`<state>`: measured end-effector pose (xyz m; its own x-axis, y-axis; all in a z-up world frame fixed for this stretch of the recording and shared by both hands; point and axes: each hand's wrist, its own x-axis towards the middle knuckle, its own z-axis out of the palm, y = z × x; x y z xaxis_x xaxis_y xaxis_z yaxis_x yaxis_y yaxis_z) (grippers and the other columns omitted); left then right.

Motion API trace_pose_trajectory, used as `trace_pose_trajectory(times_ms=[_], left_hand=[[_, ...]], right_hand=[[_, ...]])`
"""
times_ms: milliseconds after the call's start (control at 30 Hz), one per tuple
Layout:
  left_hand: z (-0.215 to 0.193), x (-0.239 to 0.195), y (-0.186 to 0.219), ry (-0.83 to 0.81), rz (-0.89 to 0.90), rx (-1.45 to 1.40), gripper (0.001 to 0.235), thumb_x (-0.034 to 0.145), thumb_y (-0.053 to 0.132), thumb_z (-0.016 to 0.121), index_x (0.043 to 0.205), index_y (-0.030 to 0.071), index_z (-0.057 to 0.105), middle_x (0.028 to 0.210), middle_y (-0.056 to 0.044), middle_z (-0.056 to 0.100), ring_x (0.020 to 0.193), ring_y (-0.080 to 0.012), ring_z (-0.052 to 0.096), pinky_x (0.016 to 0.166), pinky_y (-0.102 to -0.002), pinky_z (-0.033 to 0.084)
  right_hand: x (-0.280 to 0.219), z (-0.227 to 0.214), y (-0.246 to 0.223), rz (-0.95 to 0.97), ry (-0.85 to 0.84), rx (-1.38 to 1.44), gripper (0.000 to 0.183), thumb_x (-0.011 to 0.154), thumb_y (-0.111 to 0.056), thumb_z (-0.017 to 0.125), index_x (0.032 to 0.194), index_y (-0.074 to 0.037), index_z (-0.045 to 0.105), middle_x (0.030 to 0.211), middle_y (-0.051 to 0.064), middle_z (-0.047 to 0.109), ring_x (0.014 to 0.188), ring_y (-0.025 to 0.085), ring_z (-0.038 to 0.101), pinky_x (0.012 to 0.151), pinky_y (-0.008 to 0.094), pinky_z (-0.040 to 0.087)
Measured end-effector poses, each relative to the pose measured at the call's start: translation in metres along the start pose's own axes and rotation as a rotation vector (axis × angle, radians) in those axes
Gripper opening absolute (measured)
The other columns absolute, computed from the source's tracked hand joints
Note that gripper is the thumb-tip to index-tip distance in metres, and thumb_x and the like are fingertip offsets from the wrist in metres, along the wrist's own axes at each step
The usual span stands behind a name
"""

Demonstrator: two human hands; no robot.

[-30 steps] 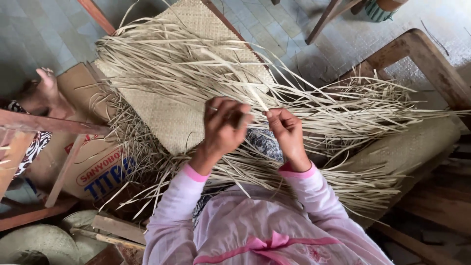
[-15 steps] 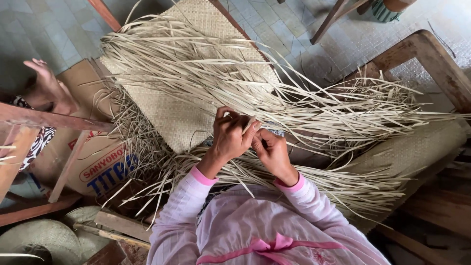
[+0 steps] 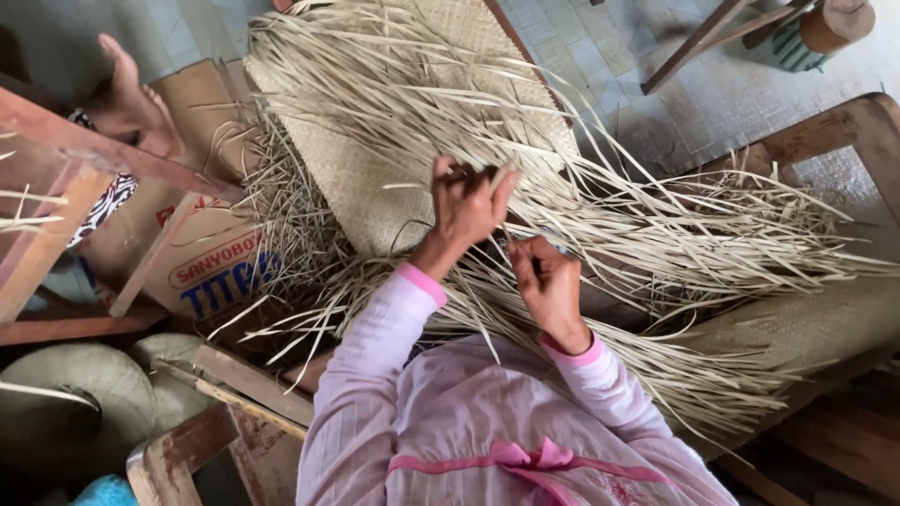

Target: Weaving dried plant fibers together to create a mat or similar craft item.

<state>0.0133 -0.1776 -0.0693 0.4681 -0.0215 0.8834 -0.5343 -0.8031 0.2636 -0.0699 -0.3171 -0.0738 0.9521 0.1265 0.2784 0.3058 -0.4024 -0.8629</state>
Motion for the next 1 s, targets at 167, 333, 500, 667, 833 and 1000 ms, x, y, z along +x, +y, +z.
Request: trace_pose_trajectory(times_ms=[167, 333, 500, 667, 833, 1000], left_hand=[[0.01, -0.006, -0.07, 0.082, 0.066, 0.221, 0.025, 0.084, 0.03, 0.052, 0.065, 0.013, 0.054, 0.037, -0.003, 0.042, 0.041, -0.0184, 0.055, 0.066, -0.031, 0.039], [-0.007, -0.026, -0.151, 0.008, -0.393, 0.554, 0.017, 0.088, 0.027, 0.054, 0.078, 0.015, 0.061, 0.04, 0.005, 0.048, 0.033, -0.0092, 0.04, 0.063, -0.029, 0.036], [-0.026, -0.004, -0.07, 0.099, -0.326, -0.098, 0.017, 0.088, 0.018, 0.052, 0.08, 0.01, 0.065, 0.052, -0.002, 0.052, 0.047, -0.0198, 0.049, 0.057, -0.03, 0.041], [-0.049, 0.024, 0.011, 0.207, -0.279, -0.402, 0.02, 0.081, 0.011, 0.057, 0.062, 0.008, 0.06, 0.053, -0.001, 0.051, 0.049, -0.0208, 0.053, 0.057, -0.029, 0.044], [-0.062, 0.069, 0.041, -0.722, -0.389, -0.243, 0.05, 0.086, 0.041, 0.036, 0.05, 0.01, 0.052, 0.047, -0.014, 0.057, 0.062, -0.0312, 0.065, 0.08, -0.036, 0.036], [-0.036, 0.048, 0.038, -0.872, -0.614, -0.259, 0.061, 0.083, 0.053, 0.034, 0.052, 0.005, 0.056, 0.043, -0.014, 0.054, 0.056, -0.0351, 0.063, 0.057, -0.038, 0.046]], right_hand=[[-0.014, -0.009, -0.019, 0.048, -0.012, 0.061, 0.017, 0.081, -0.006, 0.061, 0.064, -0.006, 0.059, 0.05, 0.008, 0.056, 0.043, 0.01, 0.041, 0.045, 0.024, 0.038], [-0.03, -0.031, -0.007, 0.097, 0.019, 0.271, 0.009, 0.087, -0.006, 0.052, 0.081, -0.001, 0.058, 0.081, 0.011, 0.063, 0.077, 0.018, 0.064, 0.069, 0.024, 0.054], [0.006, -0.019, 0.011, 0.433, 0.04, 0.478, 0.02, 0.088, -0.018, 0.053, 0.086, -0.001, 0.063, 0.054, 0.002, 0.048, 0.044, 0.006, 0.037, 0.041, 0.018, 0.033], [0.026, -0.02, 0.012, 0.259, 0.118, 0.345, 0.012, 0.082, -0.005, 0.063, 0.088, 0.005, 0.063, 0.058, 0.014, 0.058, 0.042, 0.009, 0.046, 0.042, 0.021, 0.042], [0.035, -0.024, 0.021, -0.78, 0.336, -0.458, 0.013, 0.081, -0.002, 0.063, 0.088, -0.006, 0.073, 0.075, 0.006, 0.063, 0.059, 0.02, 0.057, 0.055, 0.028, 0.048], [0.033, -0.023, 0.032, -0.825, 0.287, -0.473, 0.008, 0.08, -0.003, 0.064, 0.074, -0.006, 0.068, 0.066, 0.005, 0.056, 0.052, 0.019, 0.051, 0.05, 0.027, 0.047]])
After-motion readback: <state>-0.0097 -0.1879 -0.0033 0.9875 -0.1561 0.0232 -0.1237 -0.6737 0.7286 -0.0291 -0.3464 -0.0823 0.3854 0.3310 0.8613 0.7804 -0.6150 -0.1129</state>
